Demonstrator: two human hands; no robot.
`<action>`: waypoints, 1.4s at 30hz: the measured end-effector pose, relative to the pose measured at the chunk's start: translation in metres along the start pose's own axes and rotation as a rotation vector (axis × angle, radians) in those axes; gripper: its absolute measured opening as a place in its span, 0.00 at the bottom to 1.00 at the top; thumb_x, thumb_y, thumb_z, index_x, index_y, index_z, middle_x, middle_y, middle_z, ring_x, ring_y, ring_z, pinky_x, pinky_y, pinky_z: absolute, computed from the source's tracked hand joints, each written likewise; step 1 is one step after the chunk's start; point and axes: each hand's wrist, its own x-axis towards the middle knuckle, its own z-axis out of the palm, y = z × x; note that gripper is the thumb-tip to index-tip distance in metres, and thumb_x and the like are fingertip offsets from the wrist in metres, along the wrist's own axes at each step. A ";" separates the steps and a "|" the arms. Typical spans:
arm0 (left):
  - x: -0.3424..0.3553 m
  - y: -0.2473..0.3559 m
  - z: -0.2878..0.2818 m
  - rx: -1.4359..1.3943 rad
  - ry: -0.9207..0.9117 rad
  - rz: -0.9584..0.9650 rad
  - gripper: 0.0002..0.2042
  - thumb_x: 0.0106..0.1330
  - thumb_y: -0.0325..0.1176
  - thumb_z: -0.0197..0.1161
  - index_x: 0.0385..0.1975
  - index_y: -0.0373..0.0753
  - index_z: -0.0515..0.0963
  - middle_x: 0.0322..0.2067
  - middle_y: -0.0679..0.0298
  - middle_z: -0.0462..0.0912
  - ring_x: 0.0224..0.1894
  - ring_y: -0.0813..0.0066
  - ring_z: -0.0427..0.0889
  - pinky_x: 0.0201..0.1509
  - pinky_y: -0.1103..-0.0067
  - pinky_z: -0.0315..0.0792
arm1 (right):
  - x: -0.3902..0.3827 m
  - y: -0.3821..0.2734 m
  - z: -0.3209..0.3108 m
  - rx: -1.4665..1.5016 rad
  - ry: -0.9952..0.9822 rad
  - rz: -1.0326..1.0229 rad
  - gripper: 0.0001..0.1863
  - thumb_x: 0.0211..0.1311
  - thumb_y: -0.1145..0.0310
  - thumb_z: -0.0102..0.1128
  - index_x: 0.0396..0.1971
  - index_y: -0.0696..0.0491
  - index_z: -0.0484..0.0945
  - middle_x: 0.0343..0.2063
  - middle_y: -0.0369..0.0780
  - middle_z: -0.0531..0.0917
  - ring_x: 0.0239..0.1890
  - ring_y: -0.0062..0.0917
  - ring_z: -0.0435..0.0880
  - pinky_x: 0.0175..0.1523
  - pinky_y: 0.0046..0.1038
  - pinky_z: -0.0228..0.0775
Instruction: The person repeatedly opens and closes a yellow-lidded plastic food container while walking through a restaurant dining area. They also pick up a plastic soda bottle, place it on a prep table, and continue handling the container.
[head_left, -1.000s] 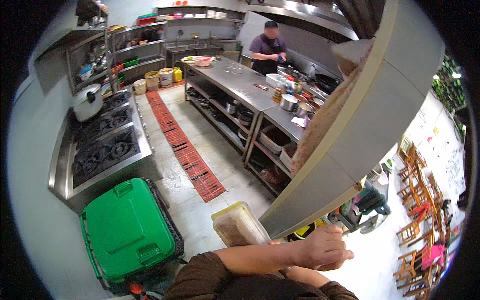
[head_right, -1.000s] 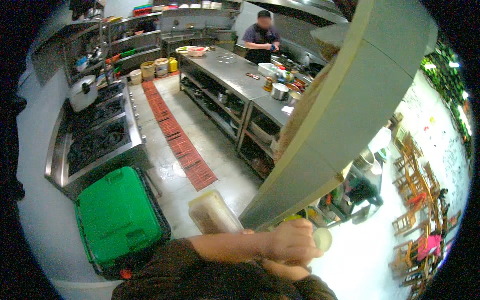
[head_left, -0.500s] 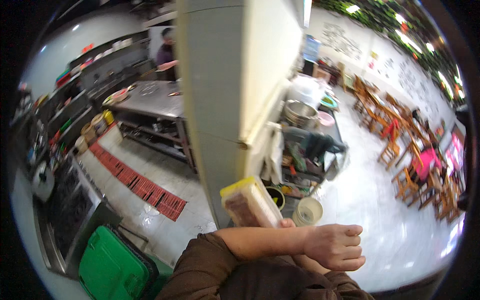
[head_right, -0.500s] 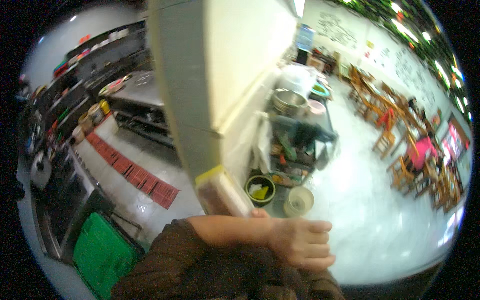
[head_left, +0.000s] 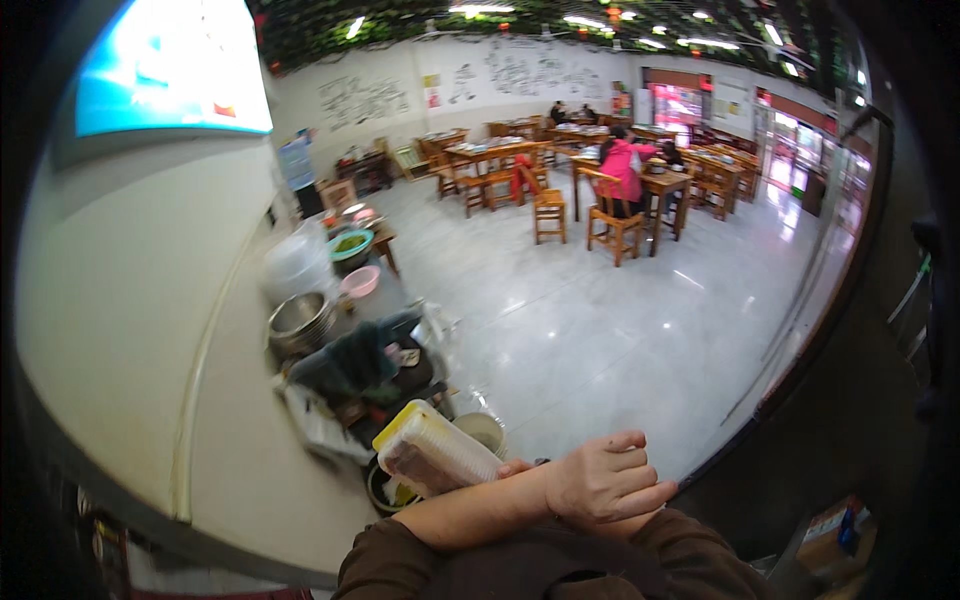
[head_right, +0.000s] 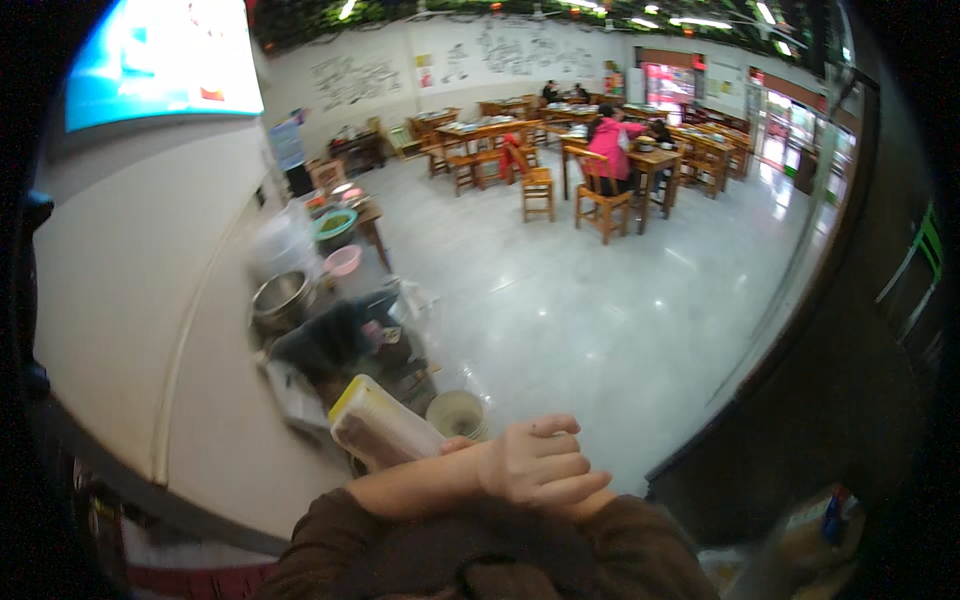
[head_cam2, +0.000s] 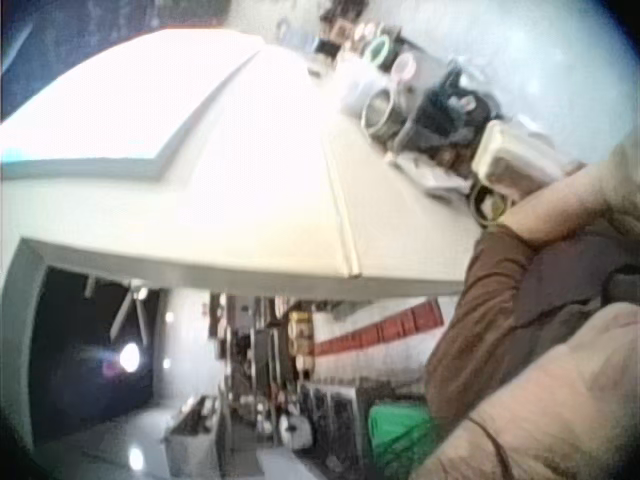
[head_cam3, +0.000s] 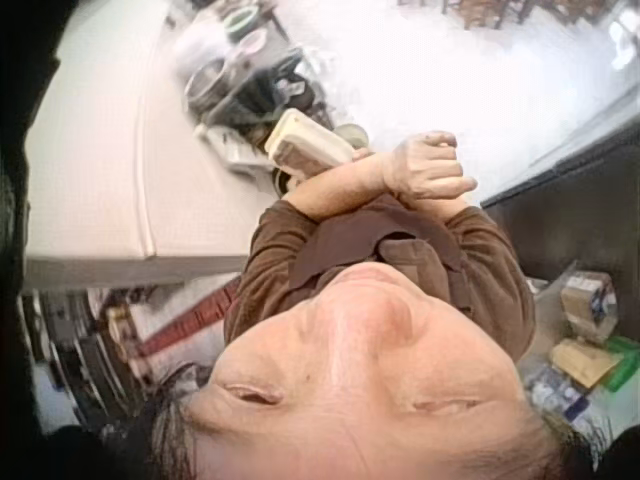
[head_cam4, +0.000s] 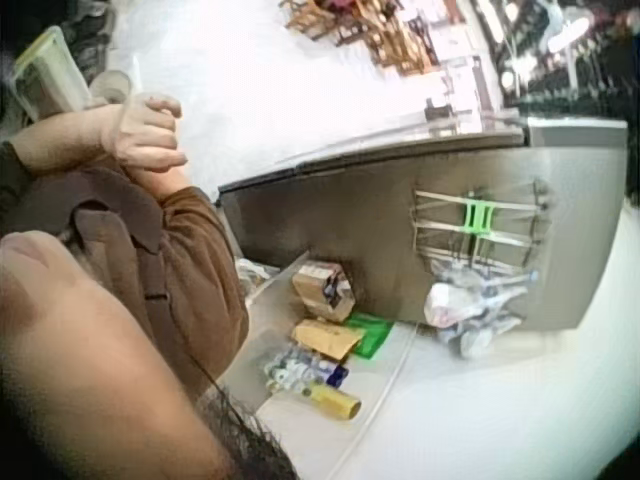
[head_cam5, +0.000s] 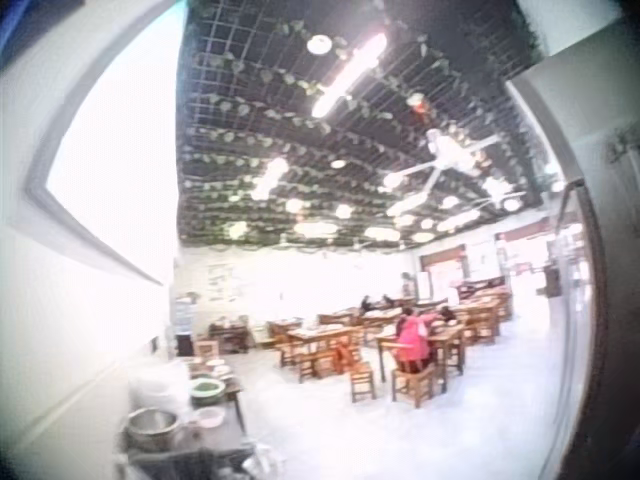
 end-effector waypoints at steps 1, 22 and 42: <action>-0.002 -0.006 0.009 -0.008 0.003 0.025 0.07 0.56 0.25 0.59 0.35 0.35 0.77 0.21 0.69 0.70 0.20 0.77 0.71 0.41 0.75 0.73 | -0.002 -0.006 -0.003 0.012 -0.004 -0.020 0.26 0.63 0.52 0.49 0.49 0.60 0.71 0.40 0.48 0.79 0.41 0.36 0.81 0.50 0.36 0.73; -0.079 -0.231 0.041 -0.250 0.229 -0.099 0.12 0.45 0.19 0.63 0.30 0.42 0.78 0.15 0.69 0.67 0.18 0.72 0.71 0.32 0.77 0.72 | 0.070 -0.170 -0.064 0.280 -0.092 -0.473 0.27 0.64 0.50 0.46 0.51 0.57 0.72 0.44 0.46 0.79 0.43 0.36 0.80 0.55 0.37 0.71; -0.345 -0.482 0.178 -1.695 1.366 -1.108 0.23 0.70 0.52 0.46 0.52 0.40 0.70 0.48 0.58 0.74 0.53 0.66 0.72 0.67 0.69 0.58 | 0.067 -0.341 -0.075 -1.795 1.017 -1.072 0.44 0.44 0.54 0.69 0.64 0.51 0.64 0.64 0.48 0.60 0.64 0.48 0.58 0.66 0.46 0.52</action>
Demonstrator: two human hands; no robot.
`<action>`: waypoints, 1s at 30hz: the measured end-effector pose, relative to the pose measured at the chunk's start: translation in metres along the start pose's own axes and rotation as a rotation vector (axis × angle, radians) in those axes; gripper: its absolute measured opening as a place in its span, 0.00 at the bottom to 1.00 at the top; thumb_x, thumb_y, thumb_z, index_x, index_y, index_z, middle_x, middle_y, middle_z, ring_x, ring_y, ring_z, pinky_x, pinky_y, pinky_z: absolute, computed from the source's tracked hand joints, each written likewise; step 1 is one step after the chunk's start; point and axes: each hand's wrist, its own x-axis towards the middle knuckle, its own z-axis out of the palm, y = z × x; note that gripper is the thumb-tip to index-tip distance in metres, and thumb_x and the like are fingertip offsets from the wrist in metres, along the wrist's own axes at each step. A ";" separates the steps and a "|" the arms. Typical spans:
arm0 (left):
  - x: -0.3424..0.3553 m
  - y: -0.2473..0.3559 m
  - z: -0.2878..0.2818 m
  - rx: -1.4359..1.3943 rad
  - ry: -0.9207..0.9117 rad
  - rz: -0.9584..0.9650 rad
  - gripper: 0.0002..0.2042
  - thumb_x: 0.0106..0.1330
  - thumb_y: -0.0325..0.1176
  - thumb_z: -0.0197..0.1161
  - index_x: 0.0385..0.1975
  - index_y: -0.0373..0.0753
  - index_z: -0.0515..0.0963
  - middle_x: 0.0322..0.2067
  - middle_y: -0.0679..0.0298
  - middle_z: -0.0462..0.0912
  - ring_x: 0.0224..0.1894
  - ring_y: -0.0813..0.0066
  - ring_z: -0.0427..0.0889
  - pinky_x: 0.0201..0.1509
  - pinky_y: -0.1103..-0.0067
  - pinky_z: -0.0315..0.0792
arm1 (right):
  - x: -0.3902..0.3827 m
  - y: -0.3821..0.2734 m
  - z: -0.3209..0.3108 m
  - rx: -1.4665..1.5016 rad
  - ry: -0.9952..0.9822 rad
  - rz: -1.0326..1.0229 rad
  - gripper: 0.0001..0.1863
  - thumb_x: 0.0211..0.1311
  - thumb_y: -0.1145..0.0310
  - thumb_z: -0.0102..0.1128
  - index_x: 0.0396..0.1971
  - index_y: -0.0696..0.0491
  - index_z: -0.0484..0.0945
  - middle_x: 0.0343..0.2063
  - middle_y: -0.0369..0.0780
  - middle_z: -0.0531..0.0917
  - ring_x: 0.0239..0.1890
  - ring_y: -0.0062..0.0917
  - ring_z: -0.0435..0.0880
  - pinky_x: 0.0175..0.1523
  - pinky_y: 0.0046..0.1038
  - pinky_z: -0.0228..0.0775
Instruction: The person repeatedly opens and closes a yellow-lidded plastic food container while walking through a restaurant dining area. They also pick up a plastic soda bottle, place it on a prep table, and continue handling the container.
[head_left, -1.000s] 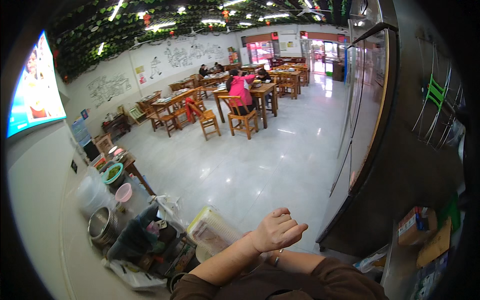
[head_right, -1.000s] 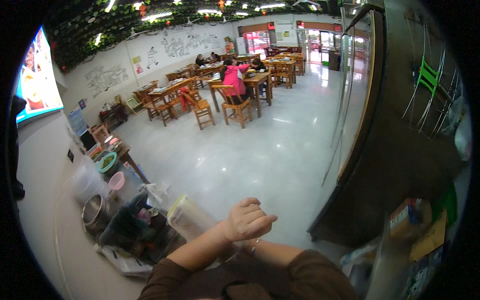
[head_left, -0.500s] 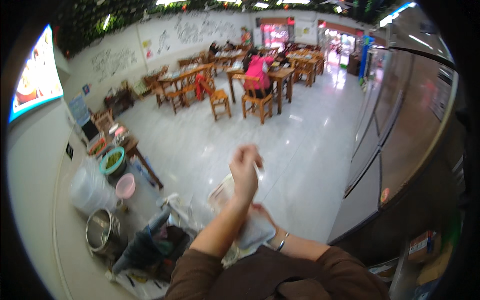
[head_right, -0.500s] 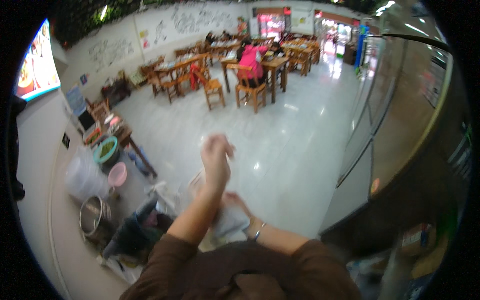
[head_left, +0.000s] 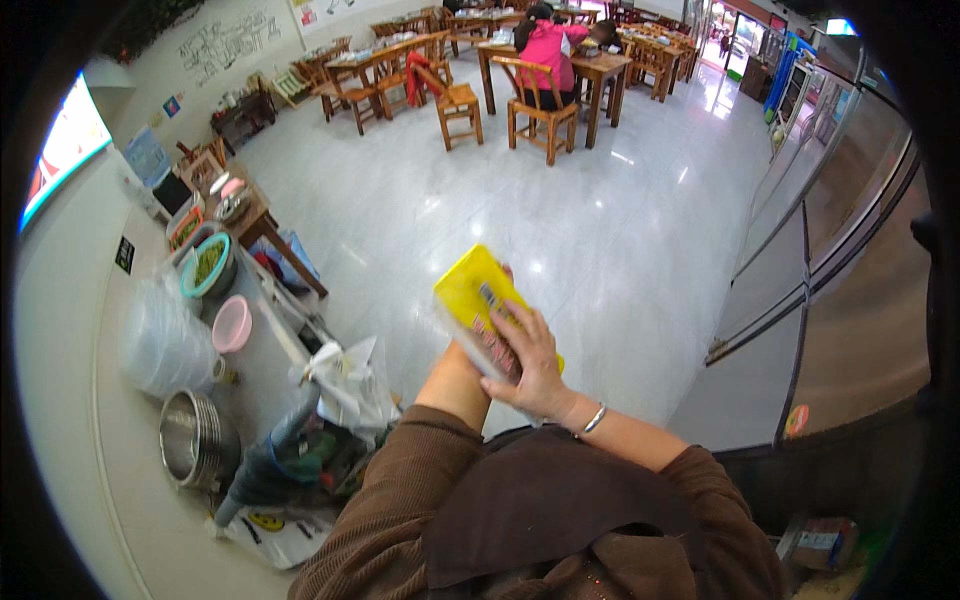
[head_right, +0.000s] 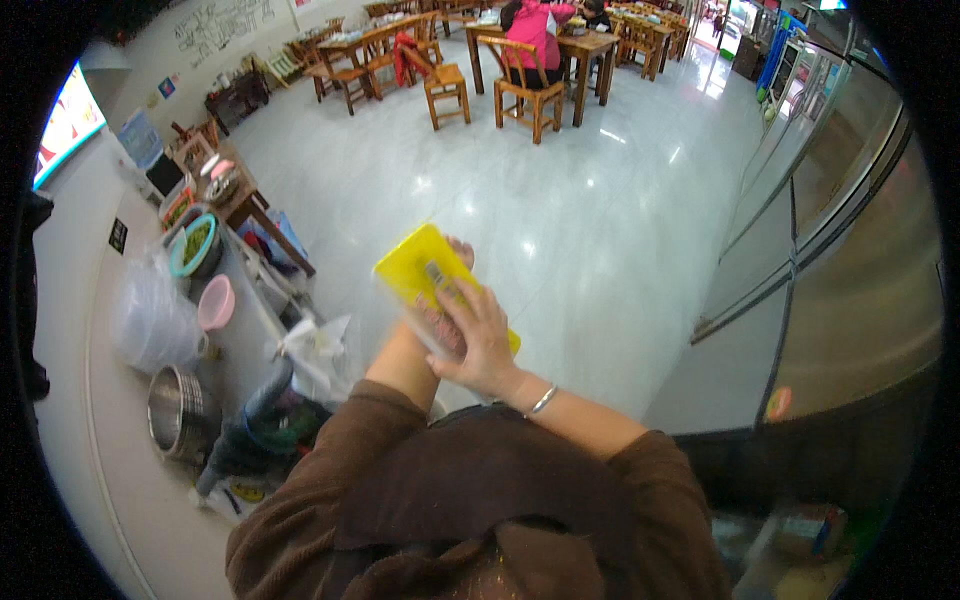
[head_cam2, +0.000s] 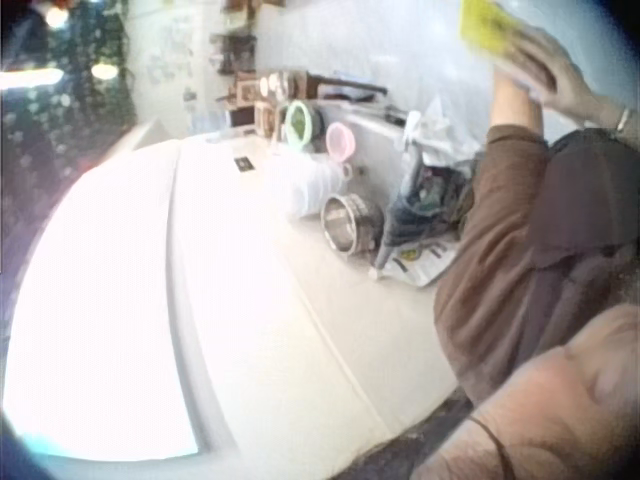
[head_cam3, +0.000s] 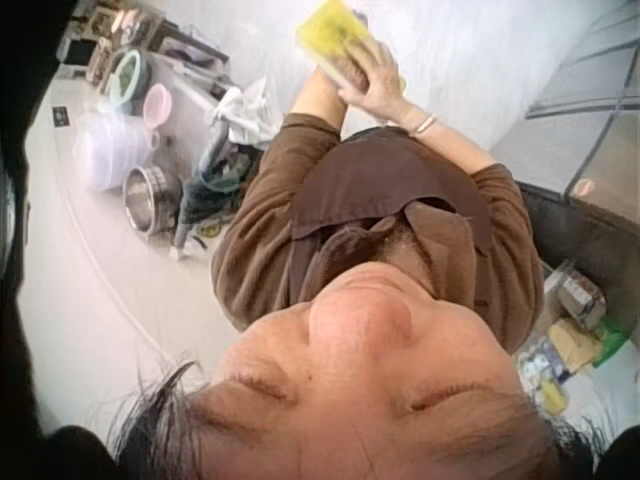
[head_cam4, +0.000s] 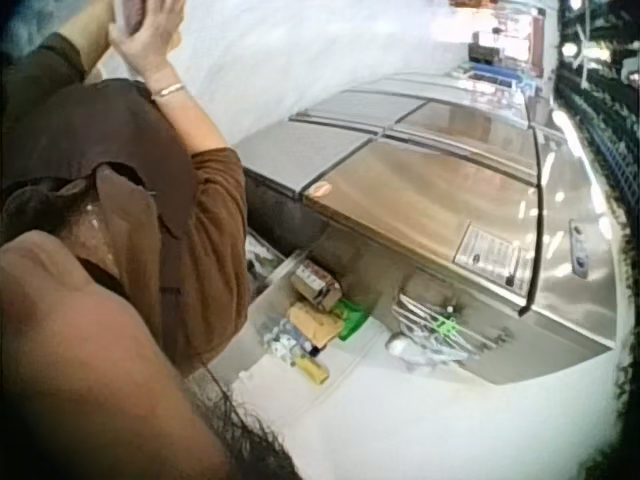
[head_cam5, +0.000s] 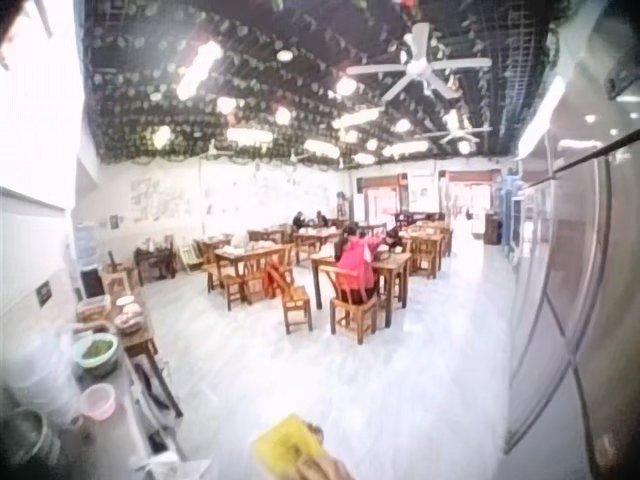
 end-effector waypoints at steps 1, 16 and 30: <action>0.004 -0.002 -0.001 -0.027 -0.101 -0.046 0.24 0.69 0.53 0.45 0.53 0.39 0.69 0.50 0.57 0.73 0.57 0.67 0.68 0.70 0.69 0.53 | 0.008 0.007 -0.001 0.019 0.013 -0.003 0.44 0.42 0.53 0.69 0.63 0.50 0.65 0.63 0.48 0.61 0.64 0.48 0.59 0.65 0.48 0.53; 0.121 0.018 -0.021 0.490 0.856 -0.009 0.12 0.62 0.38 0.42 0.20 0.42 0.69 0.21 0.63 0.73 0.25 0.69 0.72 0.32 0.73 0.71 | 0.079 0.161 0.014 1.858 -0.417 0.733 0.42 0.54 0.46 0.59 0.64 0.56 0.61 0.55 0.47 0.73 0.54 0.36 0.75 0.56 0.38 0.70; 0.219 0.033 -0.065 0.214 0.892 -0.061 0.12 0.62 0.35 0.47 0.16 0.45 0.63 0.16 0.68 0.66 0.21 0.72 0.64 0.27 0.75 0.65 | 0.157 0.152 0.024 1.918 -0.142 0.887 0.48 0.51 0.42 0.57 0.66 0.57 0.56 0.57 0.52 0.71 0.56 0.49 0.73 0.55 0.49 0.72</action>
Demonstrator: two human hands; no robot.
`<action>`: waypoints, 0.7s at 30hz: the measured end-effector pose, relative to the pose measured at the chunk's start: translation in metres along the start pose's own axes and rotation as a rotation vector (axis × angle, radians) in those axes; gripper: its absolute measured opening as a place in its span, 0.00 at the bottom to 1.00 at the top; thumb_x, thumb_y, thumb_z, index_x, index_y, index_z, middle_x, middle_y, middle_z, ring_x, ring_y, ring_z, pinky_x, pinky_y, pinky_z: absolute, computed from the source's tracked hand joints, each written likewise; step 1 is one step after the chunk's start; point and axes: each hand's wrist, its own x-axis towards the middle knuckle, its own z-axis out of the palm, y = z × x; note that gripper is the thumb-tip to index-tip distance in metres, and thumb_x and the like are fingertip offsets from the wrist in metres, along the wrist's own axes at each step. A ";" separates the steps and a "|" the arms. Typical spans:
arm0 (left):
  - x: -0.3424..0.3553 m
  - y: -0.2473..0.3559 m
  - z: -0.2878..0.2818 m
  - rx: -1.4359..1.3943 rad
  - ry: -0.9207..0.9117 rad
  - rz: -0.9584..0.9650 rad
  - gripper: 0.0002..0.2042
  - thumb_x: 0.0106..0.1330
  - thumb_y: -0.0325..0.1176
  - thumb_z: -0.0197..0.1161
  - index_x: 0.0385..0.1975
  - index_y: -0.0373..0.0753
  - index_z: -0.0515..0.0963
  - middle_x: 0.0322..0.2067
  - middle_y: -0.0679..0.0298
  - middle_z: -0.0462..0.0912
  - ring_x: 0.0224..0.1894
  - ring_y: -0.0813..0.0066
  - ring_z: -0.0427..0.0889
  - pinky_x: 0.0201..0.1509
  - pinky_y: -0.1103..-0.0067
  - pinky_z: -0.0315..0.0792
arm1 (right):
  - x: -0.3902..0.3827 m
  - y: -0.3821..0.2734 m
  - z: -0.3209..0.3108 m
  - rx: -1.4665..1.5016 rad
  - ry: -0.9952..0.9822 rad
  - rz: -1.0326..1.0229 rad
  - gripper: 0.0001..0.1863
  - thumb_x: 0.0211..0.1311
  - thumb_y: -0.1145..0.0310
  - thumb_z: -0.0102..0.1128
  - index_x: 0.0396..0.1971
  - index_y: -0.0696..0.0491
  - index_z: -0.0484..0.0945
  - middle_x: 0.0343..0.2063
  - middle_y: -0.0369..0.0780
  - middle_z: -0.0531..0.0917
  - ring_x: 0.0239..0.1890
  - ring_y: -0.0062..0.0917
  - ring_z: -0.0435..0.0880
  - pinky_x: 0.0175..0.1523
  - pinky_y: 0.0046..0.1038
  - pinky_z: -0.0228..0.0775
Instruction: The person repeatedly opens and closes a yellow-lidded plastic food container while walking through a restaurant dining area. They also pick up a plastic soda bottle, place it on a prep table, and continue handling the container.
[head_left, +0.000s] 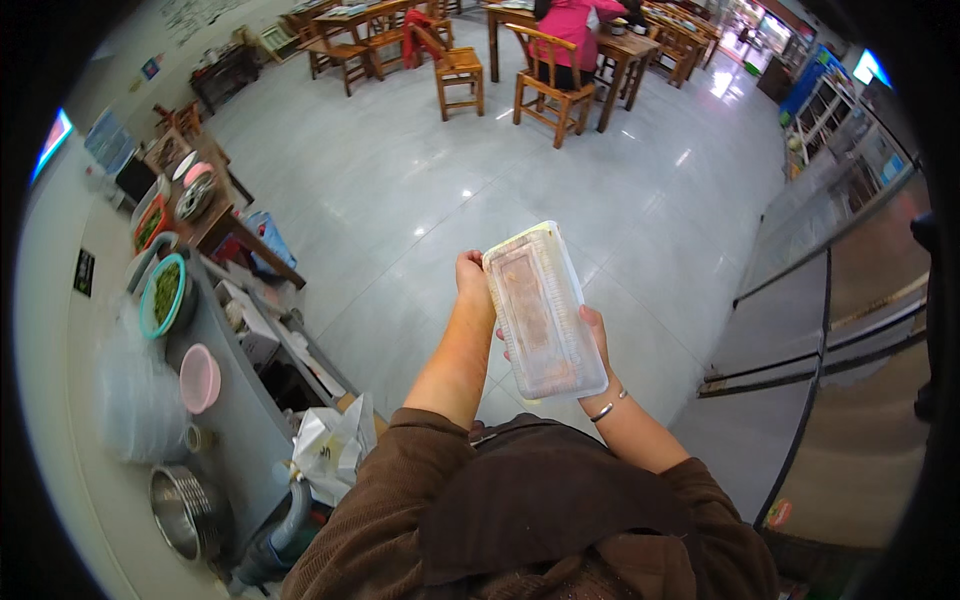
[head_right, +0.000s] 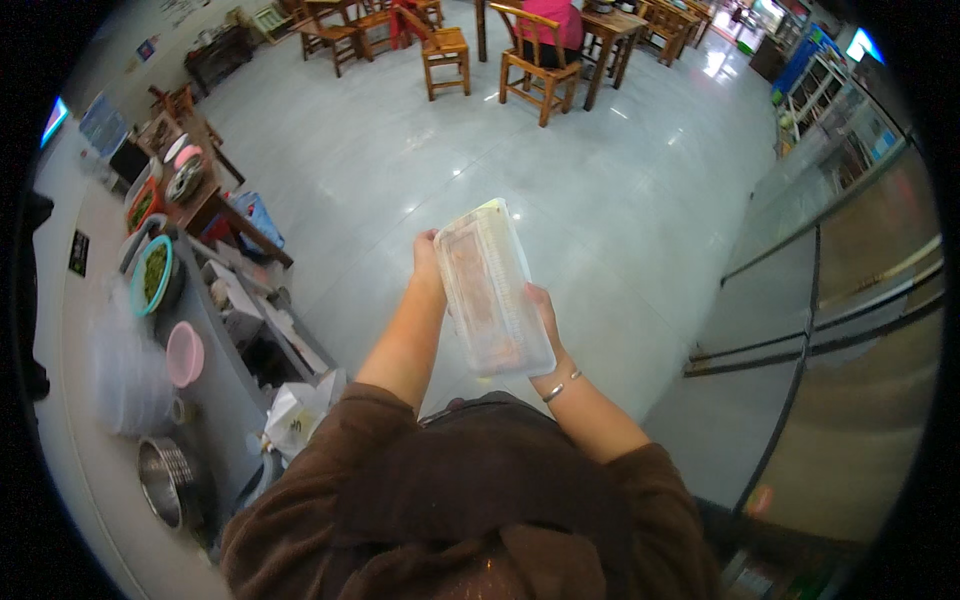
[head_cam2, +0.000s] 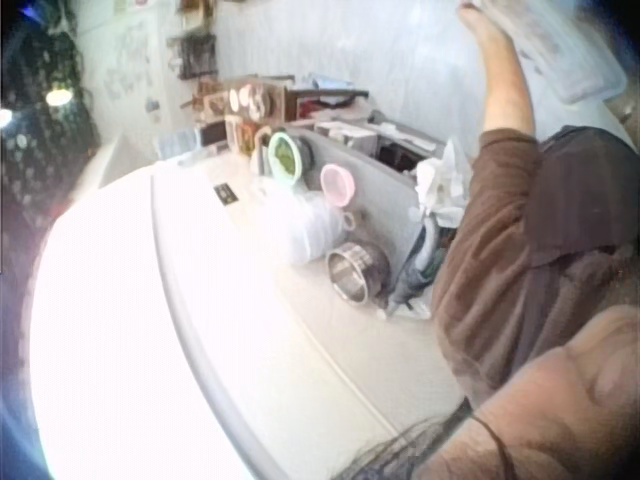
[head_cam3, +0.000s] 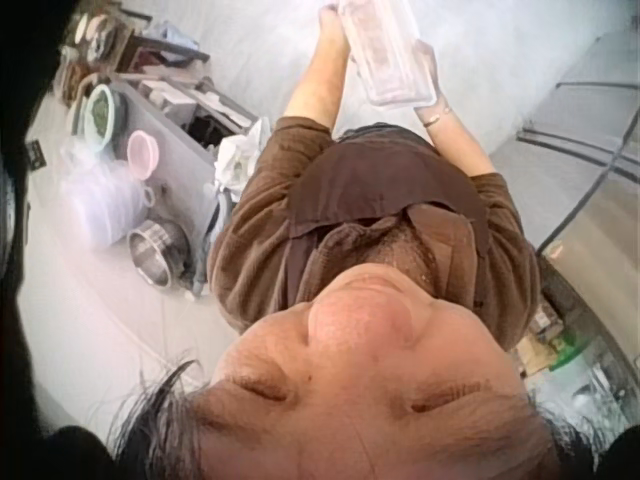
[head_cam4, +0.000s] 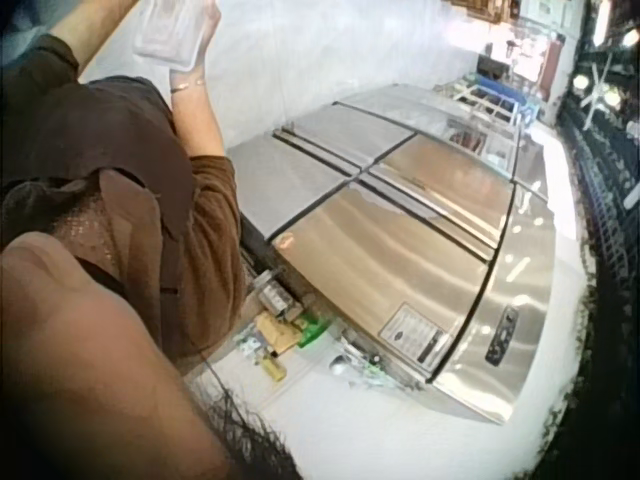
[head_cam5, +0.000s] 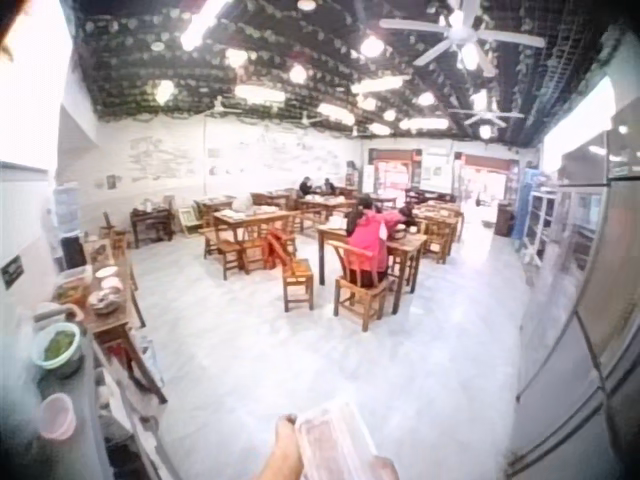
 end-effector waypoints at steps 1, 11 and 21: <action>0.005 -0.005 0.000 -0.022 0.007 -0.020 0.11 0.62 0.35 0.47 0.17 0.45 0.63 0.16 0.68 0.66 0.21 0.72 0.65 0.28 0.75 0.65 | -0.003 0.000 -0.006 0.010 0.019 0.010 0.45 0.53 0.44 0.56 0.66 0.57 0.57 0.57 0.51 0.71 0.56 0.45 0.74 0.56 0.45 0.72; 0.078 -0.188 -0.016 0.207 -0.130 -0.195 0.07 0.63 0.35 0.50 0.23 0.44 0.67 0.20 0.67 0.69 0.22 0.74 0.68 0.31 0.75 0.70 | -0.042 -0.025 -0.012 -1.933 -0.019 -0.565 0.41 0.41 0.52 0.69 0.61 0.44 0.70 0.61 0.47 0.66 0.63 0.47 0.62 0.66 0.47 0.54; -0.009 -0.360 0.118 0.284 0.061 -0.472 0.07 0.61 0.31 0.48 0.20 0.46 0.66 0.14 0.73 0.65 0.17 0.79 0.64 0.29 0.77 0.66 | -0.129 -0.128 -0.077 -2.066 0.468 -0.622 0.44 0.42 0.57 0.67 0.65 0.42 0.63 0.65 0.45 0.59 0.62 0.55 0.57 0.63 0.53 0.50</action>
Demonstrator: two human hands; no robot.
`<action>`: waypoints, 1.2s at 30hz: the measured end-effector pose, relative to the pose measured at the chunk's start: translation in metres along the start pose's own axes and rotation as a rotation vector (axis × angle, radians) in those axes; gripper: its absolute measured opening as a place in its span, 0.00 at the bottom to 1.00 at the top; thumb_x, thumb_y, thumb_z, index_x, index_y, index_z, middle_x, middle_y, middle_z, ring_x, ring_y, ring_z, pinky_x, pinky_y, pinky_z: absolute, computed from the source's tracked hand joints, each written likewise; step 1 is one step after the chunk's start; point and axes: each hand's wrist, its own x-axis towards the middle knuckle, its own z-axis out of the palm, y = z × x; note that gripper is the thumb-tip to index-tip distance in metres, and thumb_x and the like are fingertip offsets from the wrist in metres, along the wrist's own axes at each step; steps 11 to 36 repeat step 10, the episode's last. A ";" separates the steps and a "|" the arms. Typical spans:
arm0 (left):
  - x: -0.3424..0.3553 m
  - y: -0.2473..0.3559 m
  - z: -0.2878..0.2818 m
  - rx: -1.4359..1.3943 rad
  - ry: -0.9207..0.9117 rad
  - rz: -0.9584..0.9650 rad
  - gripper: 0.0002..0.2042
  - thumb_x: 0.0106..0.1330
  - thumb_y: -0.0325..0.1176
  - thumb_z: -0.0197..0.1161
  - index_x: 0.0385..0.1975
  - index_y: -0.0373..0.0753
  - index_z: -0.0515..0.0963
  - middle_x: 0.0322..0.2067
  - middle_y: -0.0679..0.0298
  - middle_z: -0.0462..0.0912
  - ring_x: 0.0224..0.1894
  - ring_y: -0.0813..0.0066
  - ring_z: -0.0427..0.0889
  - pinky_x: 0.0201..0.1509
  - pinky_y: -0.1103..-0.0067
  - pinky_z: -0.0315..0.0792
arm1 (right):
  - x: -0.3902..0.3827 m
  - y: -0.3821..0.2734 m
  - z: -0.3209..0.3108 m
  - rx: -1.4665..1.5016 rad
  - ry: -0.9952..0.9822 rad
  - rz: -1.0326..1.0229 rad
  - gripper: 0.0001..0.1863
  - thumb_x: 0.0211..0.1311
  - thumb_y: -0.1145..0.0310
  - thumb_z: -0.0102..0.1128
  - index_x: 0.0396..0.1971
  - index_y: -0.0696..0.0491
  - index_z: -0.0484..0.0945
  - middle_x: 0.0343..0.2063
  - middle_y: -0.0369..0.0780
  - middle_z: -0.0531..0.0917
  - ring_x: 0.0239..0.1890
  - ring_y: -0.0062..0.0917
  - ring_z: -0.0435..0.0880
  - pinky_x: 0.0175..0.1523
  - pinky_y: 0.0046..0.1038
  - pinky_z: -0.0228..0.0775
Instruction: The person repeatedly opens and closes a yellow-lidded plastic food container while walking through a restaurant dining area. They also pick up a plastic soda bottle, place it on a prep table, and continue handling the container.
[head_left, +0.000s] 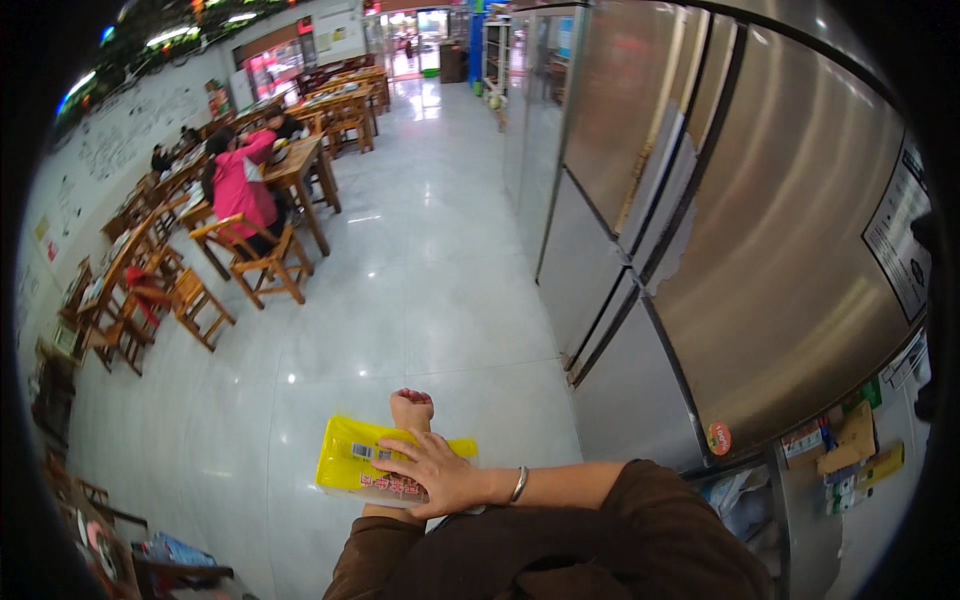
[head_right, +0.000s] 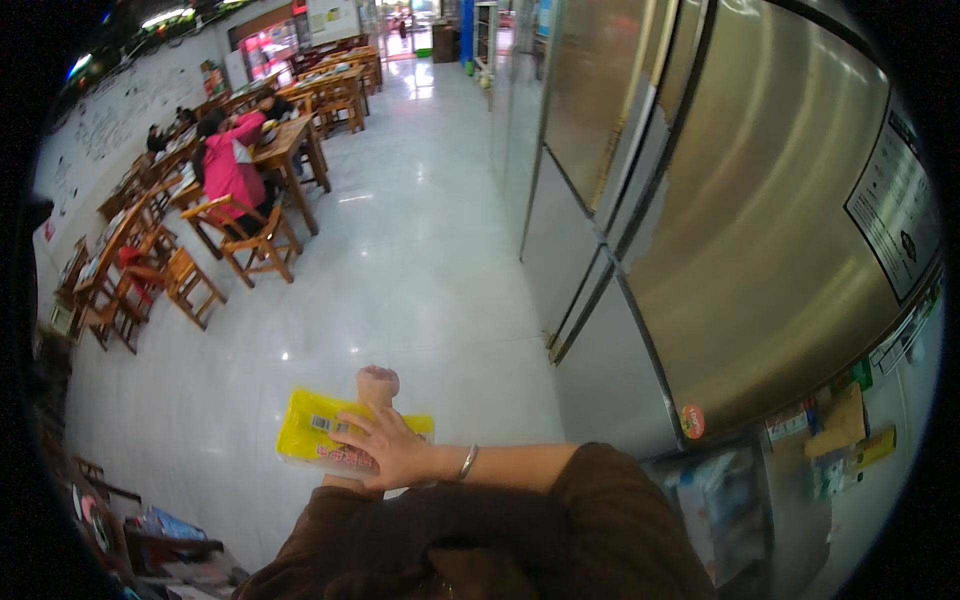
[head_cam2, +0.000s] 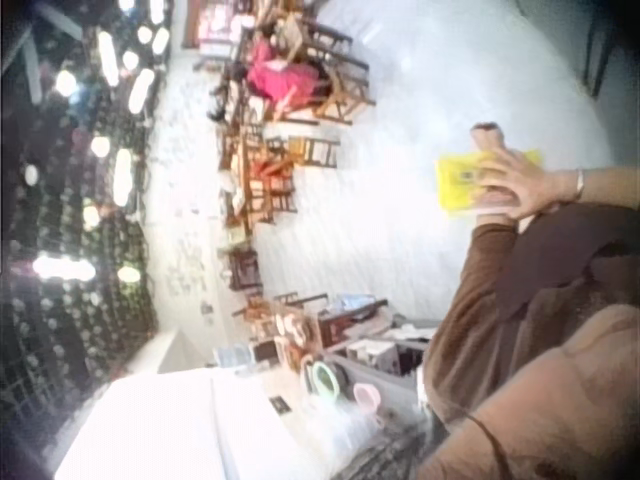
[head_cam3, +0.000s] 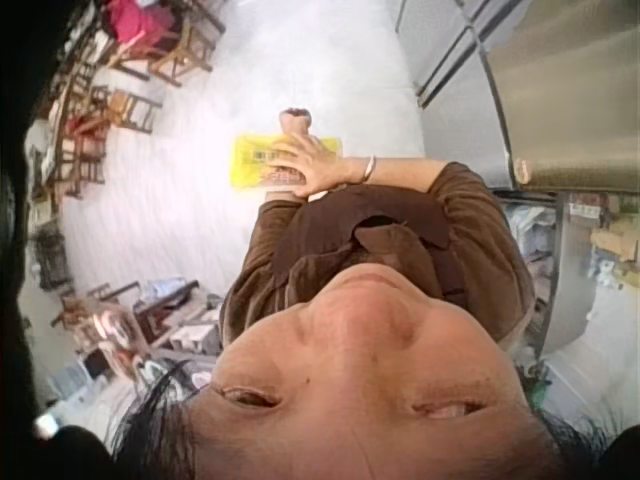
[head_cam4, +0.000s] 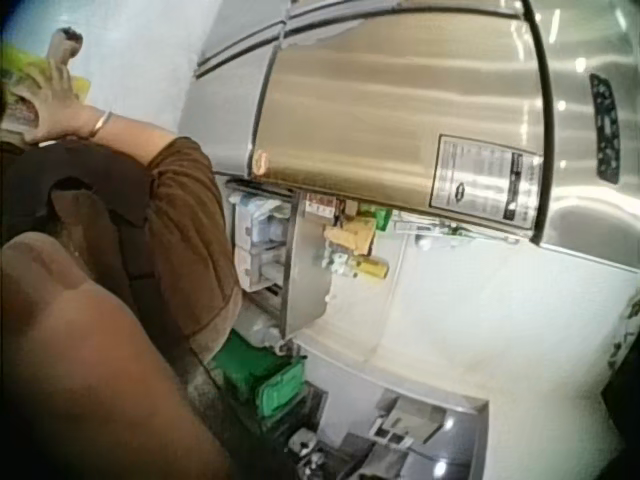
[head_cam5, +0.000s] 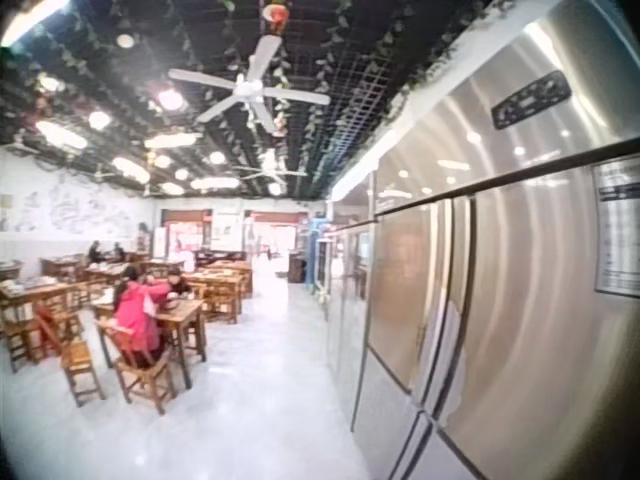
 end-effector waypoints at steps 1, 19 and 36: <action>0.007 -0.009 0.009 0.038 -0.017 0.002 0.07 0.61 0.31 0.48 0.20 0.46 0.66 0.14 0.73 0.65 0.17 0.79 0.64 0.29 0.77 0.66 | 0.000 0.007 -0.006 -0.015 0.024 0.011 0.44 0.42 0.57 0.67 0.65 0.42 0.63 0.65 0.45 0.58 0.62 0.55 0.57 0.63 0.53 0.50; 0.104 -0.023 0.046 1.301 -0.900 0.956 0.09 0.55 0.25 0.52 0.15 0.43 0.64 0.12 0.69 0.62 0.16 0.72 0.61 0.21 0.73 0.62 | 0.027 0.083 -0.045 -0.075 0.227 0.034 0.43 0.40 0.53 0.68 0.63 0.42 0.67 0.61 0.42 0.65 0.61 0.48 0.62 0.55 0.50 0.62; 0.104 -0.023 0.046 1.301 -0.900 0.956 0.09 0.55 0.25 0.52 0.15 0.43 0.64 0.12 0.69 0.62 0.16 0.72 0.61 0.21 0.73 0.62 | 0.027 0.083 -0.045 -0.075 0.227 0.034 0.43 0.40 0.53 0.68 0.63 0.42 0.67 0.61 0.42 0.65 0.61 0.48 0.62 0.55 0.50 0.62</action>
